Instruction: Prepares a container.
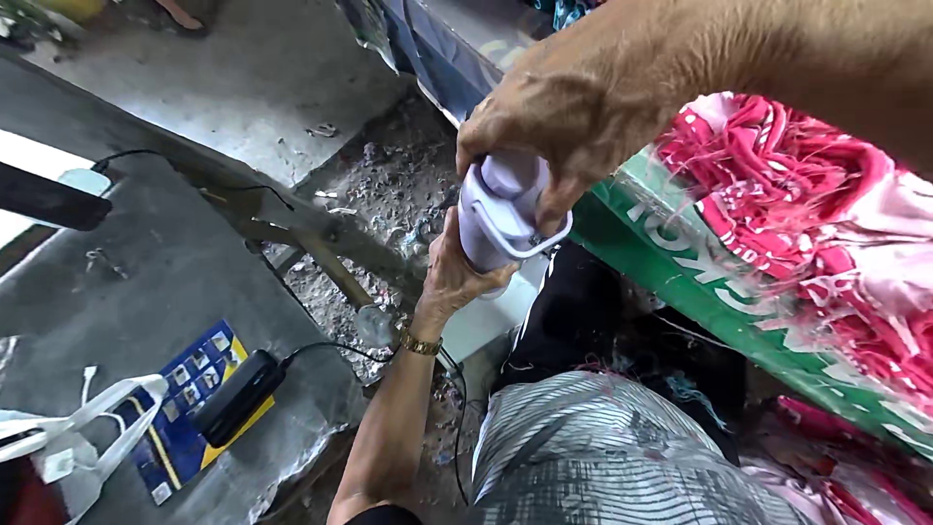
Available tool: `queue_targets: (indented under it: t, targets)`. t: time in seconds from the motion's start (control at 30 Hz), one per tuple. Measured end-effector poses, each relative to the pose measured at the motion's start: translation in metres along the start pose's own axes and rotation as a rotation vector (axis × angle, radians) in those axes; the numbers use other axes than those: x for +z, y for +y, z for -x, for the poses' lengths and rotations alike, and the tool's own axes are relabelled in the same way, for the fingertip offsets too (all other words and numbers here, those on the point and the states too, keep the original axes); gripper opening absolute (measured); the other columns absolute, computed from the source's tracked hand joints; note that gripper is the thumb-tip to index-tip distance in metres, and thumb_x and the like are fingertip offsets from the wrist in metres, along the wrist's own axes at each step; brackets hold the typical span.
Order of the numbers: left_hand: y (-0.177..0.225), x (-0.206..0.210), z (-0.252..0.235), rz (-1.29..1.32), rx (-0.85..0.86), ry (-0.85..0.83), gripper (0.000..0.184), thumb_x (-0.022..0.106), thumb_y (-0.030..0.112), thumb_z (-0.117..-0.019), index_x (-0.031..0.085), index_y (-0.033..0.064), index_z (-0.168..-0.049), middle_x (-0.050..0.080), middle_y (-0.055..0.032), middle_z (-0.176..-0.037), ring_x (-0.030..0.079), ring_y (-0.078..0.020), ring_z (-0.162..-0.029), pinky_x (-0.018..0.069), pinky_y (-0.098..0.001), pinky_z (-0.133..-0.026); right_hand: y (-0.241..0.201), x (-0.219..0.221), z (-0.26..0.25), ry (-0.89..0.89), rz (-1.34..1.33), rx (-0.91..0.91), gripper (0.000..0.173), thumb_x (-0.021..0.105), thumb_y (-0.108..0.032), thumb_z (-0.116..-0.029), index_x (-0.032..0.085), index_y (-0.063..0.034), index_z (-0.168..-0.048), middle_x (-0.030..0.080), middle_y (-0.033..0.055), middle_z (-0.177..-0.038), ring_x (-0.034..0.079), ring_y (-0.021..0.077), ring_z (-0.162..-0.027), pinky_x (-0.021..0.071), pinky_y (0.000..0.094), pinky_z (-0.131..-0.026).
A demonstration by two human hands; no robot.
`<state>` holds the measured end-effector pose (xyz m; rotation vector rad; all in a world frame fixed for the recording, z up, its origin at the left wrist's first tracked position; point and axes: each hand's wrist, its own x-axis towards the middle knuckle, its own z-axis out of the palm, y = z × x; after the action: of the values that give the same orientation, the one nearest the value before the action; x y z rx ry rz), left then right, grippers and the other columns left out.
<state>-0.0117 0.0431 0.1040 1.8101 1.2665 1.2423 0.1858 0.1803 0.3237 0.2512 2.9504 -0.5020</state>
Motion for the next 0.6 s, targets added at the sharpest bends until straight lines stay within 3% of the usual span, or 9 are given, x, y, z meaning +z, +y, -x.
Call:
queue_targets:
  t: [0.03,0.1,0.23,0.33,0.4,0.53,0.6]
  targets:
    - [-0.001,0.001,0.002,-0.007,0.000,-0.002,0.094,0.089,0.030,-0.0713,0.042,0.0029,-0.148,0.062,-0.0116,-0.133,0.060,-0.0088,-0.123,0.0474,-0.0273,-0.106,-0.005,-0.002,-0.006,-0.028,0.052,0.032,0.054,0.081,-0.034,-0.0829,0.065,-0.0059,-0.127,0.067,0.0086,-0.094,0.064,0.0231,-0.086,0.0493,0.0437,-0.074]
    - [-0.003,0.002,0.004,-0.013,-0.010,-0.003,0.093,0.088,0.030,-0.0731,0.041,0.0021,-0.149,0.061,-0.0123,-0.134,0.059,-0.0094,-0.125,0.0466,-0.0276,-0.108,-0.008,-0.001,-0.013,-0.037,0.090,0.080,0.061,0.077,-0.036,-0.0840,0.061,-0.0047,-0.134,0.067,0.0115,-0.091,0.065,0.0277,-0.083,0.0495,0.0491,-0.071]
    - [0.002,0.000,0.004,-0.001,-0.094,0.004,0.097,0.088,0.034,-0.0685,0.042,0.0054,-0.148,0.062,-0.0094,-0.132,0.060,-0.0088,-0.122,0.0494,-0.0289,-0.104,-0.004,0.008,-0.013,0.025,-0.125,0.183,0.056,0.070,-0.034,-0.0900,0.056,-0.0045,-0.135,0.066,0.0145,-0.102,0.064,0.0268,-0.083,0.0515,0.0482,-0.068]
    - [0.002,-0.002,0.004,0.013,-0.071,0.011,0.097,0.089,0.035,-0.0672,0.042,0.0056,-0.147,0.062,-0.0085,-0.131,0.061,-0.0086,-0.120,0.0510,-0.0285,-0.102,-0.003,0.013,-0.013,0.081,-0.212,0.199,0.058,0.070,-0.033,-0.0913,0.054,-0.0057,-0.139,0.065,0.0144,-0.116,0.063,0.0250,-0.101,0.0507,0.0479,-0.085]
    - [0.002,-0.001,0.002,0.001,-0.051,0.029,0.098,0.089,0.037,-0.0662,0.042,0.0038,-0.146,0.063,-0.0099,-0.129,0.062,-0.0095,-0.119,0.0513,-0.0293,-0.101,-0.006,0.013,-0.011,0.122,-0.177,0.162,0.057,0.068,-0.035,-0.0917,0.055,-0.0065,-0.139,0.067,0.0145,-0.110,0.064,0.0270,-0.098,0.0503,0.0509,-0.083]
    - [0.005,0.005,0.000,-0.003,-0.074,0.089,0.102,0.088,0.035,-0.0696,0.036,0.0043,-0.152,0.058,-0.0105,-0.139,0.058,-0.0114,-0.126,0.0477,-0.0299,-0.107,-0.007,0.018,-0.016,0.183,-0.037,0.201,0.050,0.056,-0.049,-0.0947,0.062,-0.0086,-0.124,0.063,0.0054,-0.090,0.062,0.0205,-0.081,0.0491,0.0453,-0.068]
    - [0.002,0.009,-0.002,-0.035,-0.100,0.134,0.104,0.088,0.034,-0.0712,0.033,0.0047,-0.155,0.057,-0.0120,-0.142,0.057,-0.0148,-0.129,0.0473,-0.0328,-0.109,-0.016,0.020,-0.018,0.199,0.061,0.308,0.060,0.044,-0.060,-0.1010,0.060,-0.0048,-0.119,0.060,0.0086,-0.087,0.063,0.0271,-0.081,0.0486,0.0496,-0.070]
